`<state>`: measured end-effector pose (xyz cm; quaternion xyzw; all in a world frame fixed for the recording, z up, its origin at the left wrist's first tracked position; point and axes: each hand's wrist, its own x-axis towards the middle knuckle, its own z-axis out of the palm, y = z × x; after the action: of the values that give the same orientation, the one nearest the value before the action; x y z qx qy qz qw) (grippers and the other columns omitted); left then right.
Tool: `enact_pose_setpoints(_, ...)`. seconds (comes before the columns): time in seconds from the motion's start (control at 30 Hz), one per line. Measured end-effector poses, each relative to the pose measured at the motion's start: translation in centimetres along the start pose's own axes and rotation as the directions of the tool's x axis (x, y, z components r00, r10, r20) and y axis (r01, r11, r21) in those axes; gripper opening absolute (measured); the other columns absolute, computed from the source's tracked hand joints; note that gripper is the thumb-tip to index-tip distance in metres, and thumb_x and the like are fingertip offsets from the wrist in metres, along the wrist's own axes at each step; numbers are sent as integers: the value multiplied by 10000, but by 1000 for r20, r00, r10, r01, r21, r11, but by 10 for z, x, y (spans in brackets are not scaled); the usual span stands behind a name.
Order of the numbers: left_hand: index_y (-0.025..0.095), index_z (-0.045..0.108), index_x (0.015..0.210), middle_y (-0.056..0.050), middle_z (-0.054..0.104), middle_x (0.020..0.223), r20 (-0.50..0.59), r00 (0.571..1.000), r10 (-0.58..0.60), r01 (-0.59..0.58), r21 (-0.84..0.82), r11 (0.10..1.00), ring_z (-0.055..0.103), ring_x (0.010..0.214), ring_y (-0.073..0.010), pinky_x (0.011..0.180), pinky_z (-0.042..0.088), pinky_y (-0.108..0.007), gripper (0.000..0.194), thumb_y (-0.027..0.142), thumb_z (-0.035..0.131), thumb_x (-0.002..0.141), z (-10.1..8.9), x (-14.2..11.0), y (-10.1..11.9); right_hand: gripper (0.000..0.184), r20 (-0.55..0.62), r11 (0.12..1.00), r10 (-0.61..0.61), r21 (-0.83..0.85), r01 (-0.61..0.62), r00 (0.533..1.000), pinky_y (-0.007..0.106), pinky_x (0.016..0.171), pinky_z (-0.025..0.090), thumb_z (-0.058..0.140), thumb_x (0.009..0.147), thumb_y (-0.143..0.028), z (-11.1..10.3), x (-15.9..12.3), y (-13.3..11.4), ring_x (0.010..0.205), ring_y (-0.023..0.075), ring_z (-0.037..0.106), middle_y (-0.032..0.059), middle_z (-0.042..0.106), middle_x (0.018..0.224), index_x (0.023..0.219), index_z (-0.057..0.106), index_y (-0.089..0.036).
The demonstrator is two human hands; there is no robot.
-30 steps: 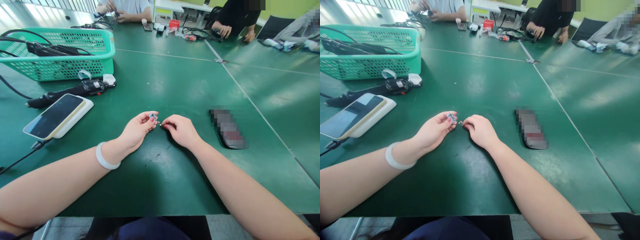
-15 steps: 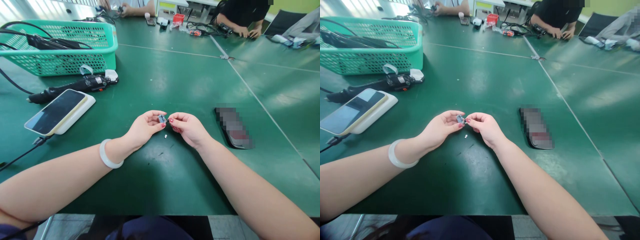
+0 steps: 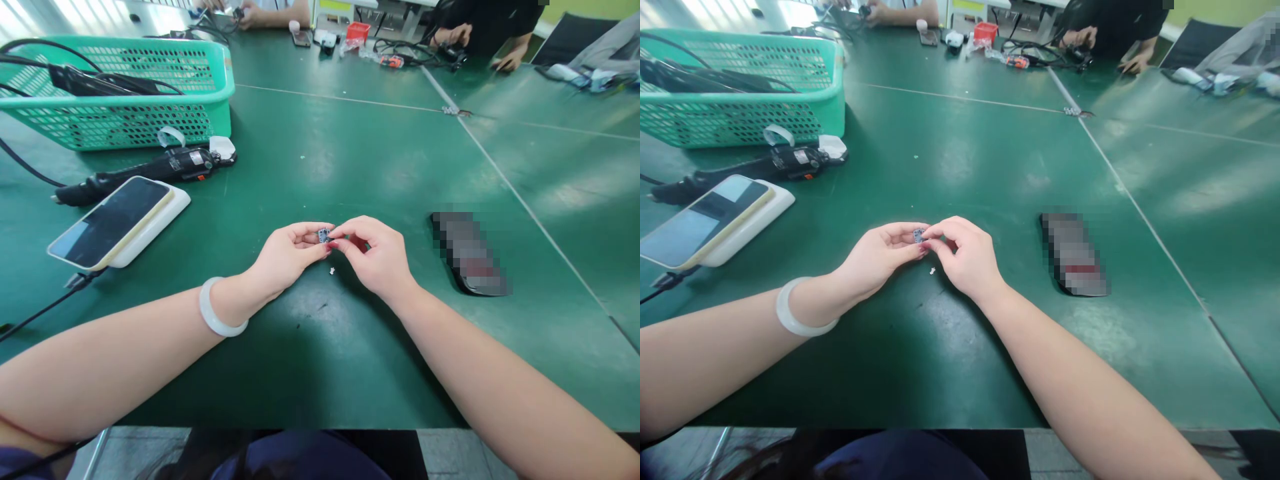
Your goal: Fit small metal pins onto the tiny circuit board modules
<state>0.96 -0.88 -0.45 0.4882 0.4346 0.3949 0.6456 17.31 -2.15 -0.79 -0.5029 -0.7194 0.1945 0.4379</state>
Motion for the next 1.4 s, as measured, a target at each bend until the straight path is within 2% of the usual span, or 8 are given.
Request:
enact_pose_setpoints(0.2,144,663,1107,-67,721,964,57,998,17,-15,-33,999,662,882,-158,933,494,-371,450,171,770,671,-1,0,-1,67,-31,987,142,84,-139,989,283,635,473,629,785,-210,3,1,6,648,126,563,-6,667,757,759,690,-222)
enact_pose_setpoints(0.37,140,673,1067,-68,727,961,80,997,4,-1,-39,999,667,893,-161,937,504,-378,403,167,769,676,-1,1,0,69,-31,971,183,162,-176,983,285,663,468,607,777,-208,1,3,5,642,118,548,-13,661,749,761,673,-213)
enact_pose_setpoints(0.53,137,659,1066,-63,728,961,53,998,15,-14,-20,1000,674,878,-150,924,519,-361,404,150,767,676,0,0,1,84,34,923,284,261,-282,958,288,674,464,622,768,-261,0,5,6,675,132,576,-4,673,737,730,668,-201)
enact_pose_setpoints(0.7,141,667,1091,-74,730,996,76,997,32,-35,42,999,681,895,-166,941,518,-377,409,164,753,692,0,-1,2,112,36,923,305,236,-304,952,292,681,461,641,765,-290,2,5,10,679,138,587,-2,680,728,710,670,-198)
enact_pose_setpoints(0.87,146,666,1125,-82,728,1039,77,997,30,-33,40,999,679,942,-186,973,500,-392,439,189,751,696,0,-1,1,146,9,960,249,130,-248,969,274,615,436,623,794,-306,1,4,7,614,125,541,-8,645,672,695,643,-201)
enact_pose_setpoints(1.13,125,662,1128,-91,734,1017,52,999,2,-1,-17,1000,684,915,-173,953,506,-370,430,229,745,719,2,-3,3,187,-18,982,12,-186,-15,1000,270,581,415,585,844,-271,-3,1,2,590,120,506,-4,599,663,669,585,-206)
enact_pose_setpoints(1.3,118,675,1097,-83,739,964,27,999,-36,37,-49,998,685,793,-137,883,541,-346,364,234,715,755,3,-2,5,185,0,975,-48,-216,47,999,273,595,418,580,858,-270,-4,0,0,605,122,513,-6,603,675,683,591,-207)
enact_pose_setpoints(1.4,127,676,1092,-71,741,955,13,999,-51,52,-116,992,687,776,-120,871,549,-317,329,199,694,772,2,0,2,110,-2,980,-61,-188,59,998,270,587,429,599,853,-262,-4,-1,0,594,117,517,-4,645,730,765,643,-213)
